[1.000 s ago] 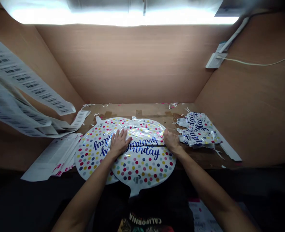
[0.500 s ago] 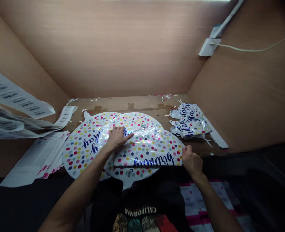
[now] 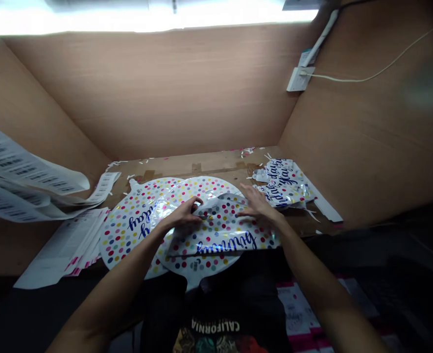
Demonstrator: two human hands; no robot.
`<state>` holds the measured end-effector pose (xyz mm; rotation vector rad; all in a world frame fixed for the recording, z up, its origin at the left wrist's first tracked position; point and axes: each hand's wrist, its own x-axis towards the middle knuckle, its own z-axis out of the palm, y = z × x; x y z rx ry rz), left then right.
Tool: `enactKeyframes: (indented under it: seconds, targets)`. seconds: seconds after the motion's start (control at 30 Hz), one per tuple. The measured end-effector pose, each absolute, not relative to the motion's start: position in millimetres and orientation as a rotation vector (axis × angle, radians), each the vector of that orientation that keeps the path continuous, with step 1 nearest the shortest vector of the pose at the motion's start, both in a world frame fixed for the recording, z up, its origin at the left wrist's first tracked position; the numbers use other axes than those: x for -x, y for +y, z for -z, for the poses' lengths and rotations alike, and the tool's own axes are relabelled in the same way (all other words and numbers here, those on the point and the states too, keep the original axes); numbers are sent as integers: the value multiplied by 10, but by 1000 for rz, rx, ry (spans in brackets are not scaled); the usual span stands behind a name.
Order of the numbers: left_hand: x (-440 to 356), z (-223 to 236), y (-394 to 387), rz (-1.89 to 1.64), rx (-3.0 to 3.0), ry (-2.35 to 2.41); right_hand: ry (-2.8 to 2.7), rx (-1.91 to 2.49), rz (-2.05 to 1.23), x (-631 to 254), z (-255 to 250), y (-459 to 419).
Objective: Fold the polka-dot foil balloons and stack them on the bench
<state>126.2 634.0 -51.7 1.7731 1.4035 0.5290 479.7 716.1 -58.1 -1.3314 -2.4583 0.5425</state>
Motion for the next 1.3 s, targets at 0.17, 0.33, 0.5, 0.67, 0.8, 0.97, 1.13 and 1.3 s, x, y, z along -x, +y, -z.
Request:
enactKeyframes:
  seconds: [0.17,0.33,0.5,0.67,0.8,0.97,1.13,1.3]
  targets:
    - [-958,404,6080,-704,-1610,1445,-2500,1015,-1300,-4448,526,7644]
    - [-728,494,5918,-758,-1487,1573,-2323,856,-1349,-4298,621,7534]
    - [-756,561,5905,-701,-1587,1593,-2282,923,-1241,-4251,710,7428]
    - [-806,269,5640,-796,-2071,1749,-2330,844,-992,-4463,404,7136]
    - [-762,232,5248,-818,-2531,1651,-2511,669,-534,-4704,223,6691]
    - [-768,781,4864,-676,-2912,1373,-2679,314,-135,-4882,787,6250]
    - [-799,1041,4802,-598,-2611,1427,-2572,593,-321,-4916,1223,6175]
    - [-879,681,5212,4,-1917,1926,-2436,1347,-415,-4656,1138,6331]
